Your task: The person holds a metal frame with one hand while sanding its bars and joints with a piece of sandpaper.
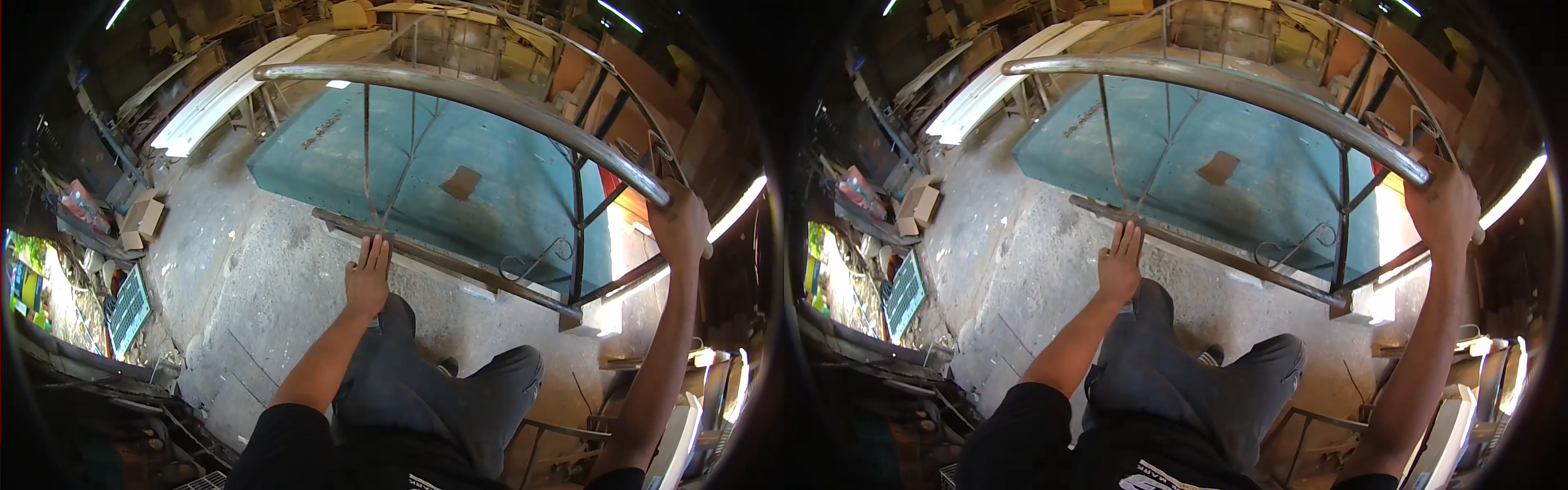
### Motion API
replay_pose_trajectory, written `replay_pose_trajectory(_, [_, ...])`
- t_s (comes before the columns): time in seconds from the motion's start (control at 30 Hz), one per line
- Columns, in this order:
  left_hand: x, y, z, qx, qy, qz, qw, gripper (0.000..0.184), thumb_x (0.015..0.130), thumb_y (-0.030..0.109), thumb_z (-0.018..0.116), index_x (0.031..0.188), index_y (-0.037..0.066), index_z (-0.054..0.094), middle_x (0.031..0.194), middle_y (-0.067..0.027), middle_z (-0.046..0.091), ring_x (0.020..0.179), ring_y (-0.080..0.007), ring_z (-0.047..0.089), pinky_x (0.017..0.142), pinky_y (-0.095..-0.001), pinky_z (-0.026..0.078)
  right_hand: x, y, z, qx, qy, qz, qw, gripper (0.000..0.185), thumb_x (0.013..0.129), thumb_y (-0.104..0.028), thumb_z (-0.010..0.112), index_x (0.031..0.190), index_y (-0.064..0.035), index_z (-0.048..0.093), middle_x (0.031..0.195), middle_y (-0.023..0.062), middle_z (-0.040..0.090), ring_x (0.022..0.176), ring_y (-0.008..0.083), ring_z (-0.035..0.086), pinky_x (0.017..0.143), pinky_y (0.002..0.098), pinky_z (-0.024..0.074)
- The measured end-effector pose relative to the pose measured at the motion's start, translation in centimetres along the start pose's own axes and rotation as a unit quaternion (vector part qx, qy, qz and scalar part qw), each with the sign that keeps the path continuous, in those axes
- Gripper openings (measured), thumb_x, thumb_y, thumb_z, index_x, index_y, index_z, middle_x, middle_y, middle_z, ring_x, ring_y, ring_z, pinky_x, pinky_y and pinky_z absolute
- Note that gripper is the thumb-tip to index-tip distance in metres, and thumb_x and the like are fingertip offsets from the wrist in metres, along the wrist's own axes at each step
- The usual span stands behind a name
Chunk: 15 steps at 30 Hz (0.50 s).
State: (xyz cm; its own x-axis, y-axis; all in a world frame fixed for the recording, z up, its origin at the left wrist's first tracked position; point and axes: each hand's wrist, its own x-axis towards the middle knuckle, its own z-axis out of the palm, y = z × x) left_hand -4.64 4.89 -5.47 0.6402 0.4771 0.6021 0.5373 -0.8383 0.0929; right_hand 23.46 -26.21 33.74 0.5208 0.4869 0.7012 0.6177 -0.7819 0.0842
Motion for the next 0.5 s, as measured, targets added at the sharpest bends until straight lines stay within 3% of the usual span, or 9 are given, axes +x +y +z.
replay_pose_trajectory(0.03, [-0.3, -1.7, 0.5, 0.003, 0.003, -0.005, 1.000, 0.058, 0.095, 0.014, 0.063, 0.151, 0.008, 0.050, 0.158, -0.0135, 0.048, 0.147, -0.0291, 0.045, 0.084, -0.0517, 0.049, 0.0, 0.0, 0.0, -0.007, -0.003, 0.003, 1.000, 0.022, 0.081, -0.028, 0.074, 0.093, -0.0102, 0.076, 0.087, 0.0194, 0.073, 0.087, 0.0434, 0.068, 0.076, 0.0523, 0.0540])
replay_pose_trajectory(0.13, [1.3, -7.1, 1.1, 0.085, -0.045, -0.154, 0.983, 0.054, 0.098, 0.014, 0.057, 0.151, 0.011, 0.049, 0.161, -0.0134, 0.044, 0.150, -0.0290, 0.040, 0.088, -0.0544, 0.049, 0.0, 0.3, 0.0, -0.013, -0.003, -0.003, 1.000, 0.022, 0.081, -0.029, 0.075, 0.093, -0.0108, 0.077, 0.087, 0.0199, 0.073, 0.088, 0.0434, 0.068, 0.077, 0.0522, 0.0543])
replay_pose_trajectory(0.2, [2.8, -8.1, 1.3, 0.071, -0.045, -0.131, 0.988, 0.054, 0.098, 0.013, 0.055, 0.152, 0.011, 0.047, 0.162, -0.0125, 0.042, 0.151, -0.0290, 0.039, 0.090, -0.0563, 0.049, 0.0, 0.5, 0.4, -0.016, 0.003, -0.002, 1.000, 0.020, 0.081, -0.029, 0.074, 0.091, -0.0113, 0.077, 0.087, 0.0208, 0.073, 0.089, 0.0435, 0.068, 0.077, 0.0526, 0.0541])
replay_pose_trajectory(0.3, [2.8, -6.2, -0.2, 0.066, -0.126, 0.002, 0.990, 0.059, 0.098, 0.012, 0.051, 0.156, 0.009, 0.040, 0.168, -0.0098, 0.032, 0.155, -0.0279, 0.031, 0.097, -0.0603, 0.048, 0.1, 0.5, 0.5, -0.011, 0.021, -0.016, 1.000, 0.019, 0.080, -0.028, 0.075, 0.088, -0.0112, 0.076, 0.081, 0.0200, 0.071, 0.085, 0.0426, 0.068, 0.073, 0.0520, 0.0535])
replay_pose_trajectory(0.4, [5.3, -8.9, -2.1, 0.065, -0.190, 0.001, 0.980, 0.062, 0.096, 0.010, 0.050, 0.157, 0.007, 0.038, 0.168, -0.0128, 0.031, 0.155, -0.0308, 0.030, 0.098, -0.0596, 0.049, -0.2, 0.3, 0.1, 0.011, 0.025, -0.033, 0.999, 0.016, 0.080, -0.026, 0.075, 0.084, -0.0108, 0.075, 0.075, 0.0184, 0.069, 0.077, 0.0419, 0.067, 0.068, 0.0504, 0.0526])
replay_pose_trajectory(0.47, [5.9, -10.0, -1.5, 0.096, -0.154, -0.118, 0.976, 0.065, 0.093, 0.008, 0.051, 0.157, 0.006, 0.038, 0.169, -0.0121, 0.030, 0.156, -0.0323, 0.029, 0.099, -0.0592, 0.049, -0.2, 0.5, 0.2, 0.014, 0.029, -0.045, 0.998, 0.014, 0.080, -0.024, 0.075, 0.084, -0.0106, 0.075, 0.073, 0.0183, 0.068, 0.075, 0.0424, 0.067, 0.066, 0.0506, 0.0519])
replay_pose_trajectory(0.5, [5.2, -9.4, -0.8, 0.095, -0.156, -0.121, 0.976, 0.065, 0.093, 0.008, 0.051, 0.157, 0.006, 0.038, 0.169, -0.0121, 0.030, 0.156, -0.0323, 0.029, 0.099, -0.0592, 0.049, -0.3, 0.7, 0.5, 0.014, 0.026, -0.048, 0.998, 0.014, 0.080, -0.024, 0.075, 0.084, -0.0106, 0.075, 0.073, 0.0183, 0.068, 0.075, 0.0424, 0.067, 0.066, 0.0506, 0.0519])
